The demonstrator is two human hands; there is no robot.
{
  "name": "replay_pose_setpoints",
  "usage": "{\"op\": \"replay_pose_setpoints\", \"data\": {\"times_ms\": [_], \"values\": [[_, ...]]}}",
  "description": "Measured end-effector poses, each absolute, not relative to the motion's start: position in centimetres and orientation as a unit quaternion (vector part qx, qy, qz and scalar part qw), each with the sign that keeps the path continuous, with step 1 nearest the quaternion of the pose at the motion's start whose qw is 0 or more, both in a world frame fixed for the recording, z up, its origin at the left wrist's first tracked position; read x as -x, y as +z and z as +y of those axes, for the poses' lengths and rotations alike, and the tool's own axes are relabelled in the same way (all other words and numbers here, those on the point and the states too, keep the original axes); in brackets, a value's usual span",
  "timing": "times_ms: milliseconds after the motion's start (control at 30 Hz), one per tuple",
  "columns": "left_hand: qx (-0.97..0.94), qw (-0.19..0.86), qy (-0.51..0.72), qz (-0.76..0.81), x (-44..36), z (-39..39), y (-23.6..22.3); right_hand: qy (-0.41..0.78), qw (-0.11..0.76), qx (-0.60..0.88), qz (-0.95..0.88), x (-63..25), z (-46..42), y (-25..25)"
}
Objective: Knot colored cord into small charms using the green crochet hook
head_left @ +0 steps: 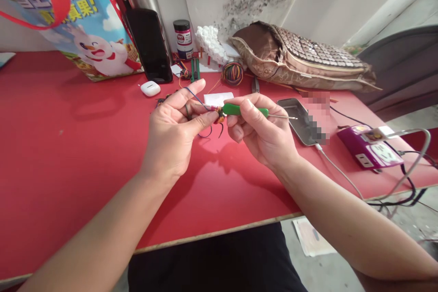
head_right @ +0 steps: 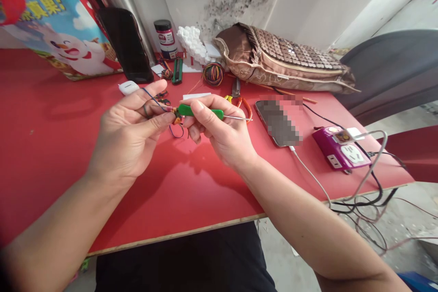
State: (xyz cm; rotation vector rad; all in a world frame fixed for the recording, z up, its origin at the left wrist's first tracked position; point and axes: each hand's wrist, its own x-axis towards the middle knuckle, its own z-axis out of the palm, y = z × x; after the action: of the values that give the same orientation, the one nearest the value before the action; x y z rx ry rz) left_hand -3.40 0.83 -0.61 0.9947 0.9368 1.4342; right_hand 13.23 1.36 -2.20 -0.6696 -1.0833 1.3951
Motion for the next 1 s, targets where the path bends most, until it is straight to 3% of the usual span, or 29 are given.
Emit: {"op": "replay_pose_setpoints", "data": {"times_ms": [300,533,700,1000], "values": [[-0.442,0.512,0.606,0.419,3.5,0.5,-0.9,0.567,0.596,0.286,-0.491,-13.1,0.9,-2.2],[-0.459,0.461,0.628,0.426,2.6,0.3,-1.2,0.414,0.629,0.343,-0.561,-11.9,0.0,-3.2],[-0.435,0.485,0.630,0.423,2.4,0.3,-0.9,0.304,0.632,0.344,-0.625,-11.5,-0.6,-4.2],[-0.477,0.539,0.564,0.406,3.6,1.4,-1.5,0.362,0.619,0.308,-0.625,-13.3,0.5,-2.7]]}}
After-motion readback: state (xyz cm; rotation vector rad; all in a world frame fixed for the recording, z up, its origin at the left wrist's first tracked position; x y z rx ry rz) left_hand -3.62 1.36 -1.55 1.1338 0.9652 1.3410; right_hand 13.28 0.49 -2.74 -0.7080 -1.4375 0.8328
